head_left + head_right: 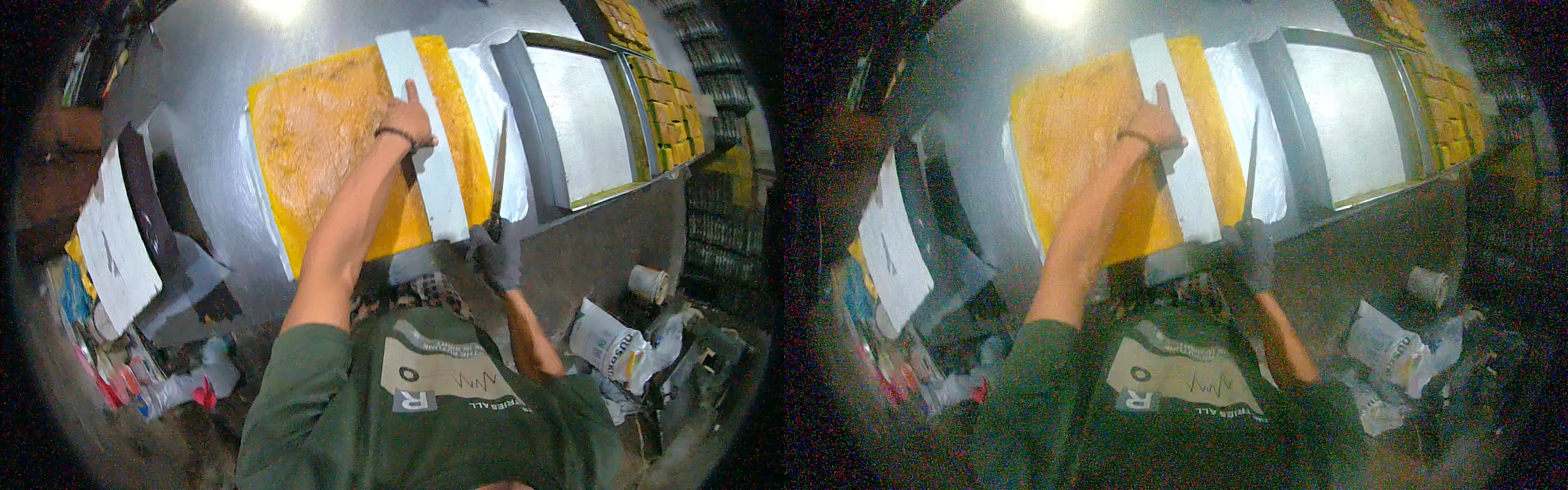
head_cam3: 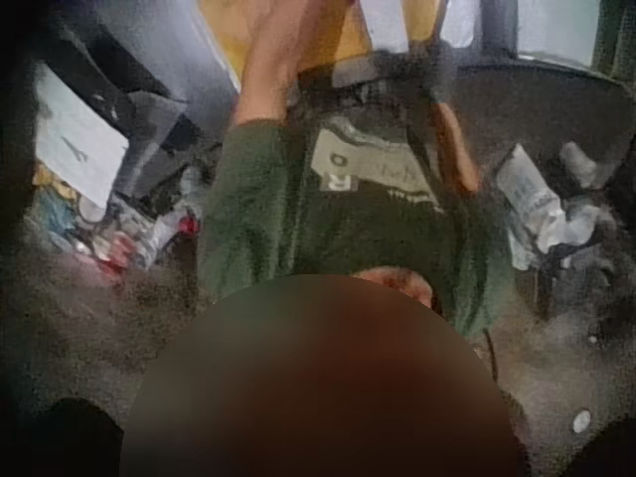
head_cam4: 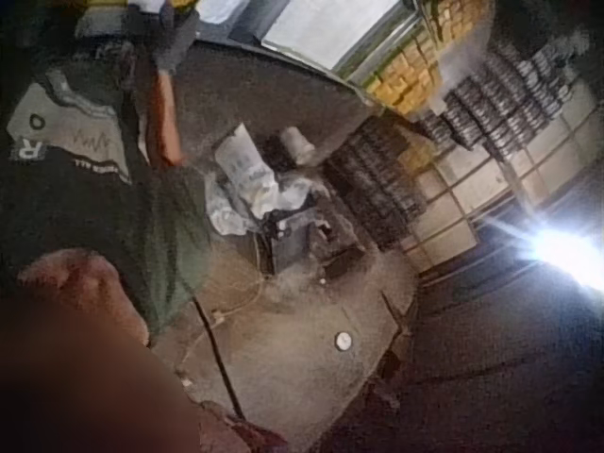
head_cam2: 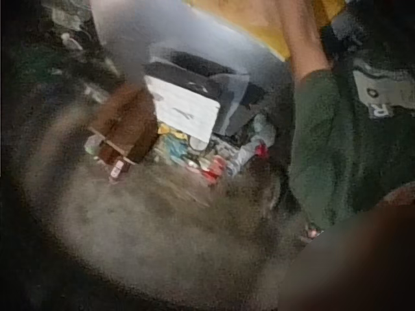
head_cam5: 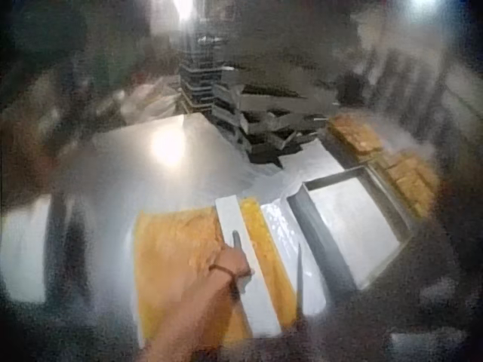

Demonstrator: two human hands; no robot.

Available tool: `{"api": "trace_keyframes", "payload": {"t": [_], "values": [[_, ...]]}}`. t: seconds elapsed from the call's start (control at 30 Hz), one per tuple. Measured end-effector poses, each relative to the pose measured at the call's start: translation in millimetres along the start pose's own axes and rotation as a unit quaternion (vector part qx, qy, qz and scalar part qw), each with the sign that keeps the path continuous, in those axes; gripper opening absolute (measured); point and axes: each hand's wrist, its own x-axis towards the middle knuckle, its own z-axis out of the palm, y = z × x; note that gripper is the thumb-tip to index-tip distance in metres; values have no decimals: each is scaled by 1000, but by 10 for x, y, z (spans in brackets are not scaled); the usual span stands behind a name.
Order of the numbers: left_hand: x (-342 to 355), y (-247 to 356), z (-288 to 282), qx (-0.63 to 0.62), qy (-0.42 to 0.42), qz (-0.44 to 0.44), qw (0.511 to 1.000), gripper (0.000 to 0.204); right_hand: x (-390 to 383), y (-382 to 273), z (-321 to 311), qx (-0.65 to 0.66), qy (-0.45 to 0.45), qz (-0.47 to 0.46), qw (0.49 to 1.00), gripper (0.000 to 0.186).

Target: The person places a yellow rectangular sheet on a metal workbench and uses a knife to cut it into strips. The person repeatedly positions the sheet, cuts along straight lines, and removes cut pieces.

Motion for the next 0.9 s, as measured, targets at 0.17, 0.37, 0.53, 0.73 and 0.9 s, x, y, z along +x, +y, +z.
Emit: {"api": "trace_keyframes", "payload": {"t": [0.17, 0.37, 0.53, 0.73, 0.9], "values": [[20, -46, 3, 9, 2, 30, 999, 137, 438, -537, -163, -75, 23, -159, 984, 53], [26, -77, 18, 20, 15, 48, 999, 134, 1359, -1040, 367, -141, -9, -293, 946, 59], [52, -93, 8, 35, 22, 61, 997, 129, 1710, -1538, 576, -155, -77, -233, 957, 57], [80, -151, 58, 47, 18, 79, 996, 126, 1762, -1645, 590, -159, -99, -254, 949, 57], [49, -191, 81, 44, 46, 103, 993, 127, 1832, -1699, 638, -172, -79, -271, 944, 57]]}}
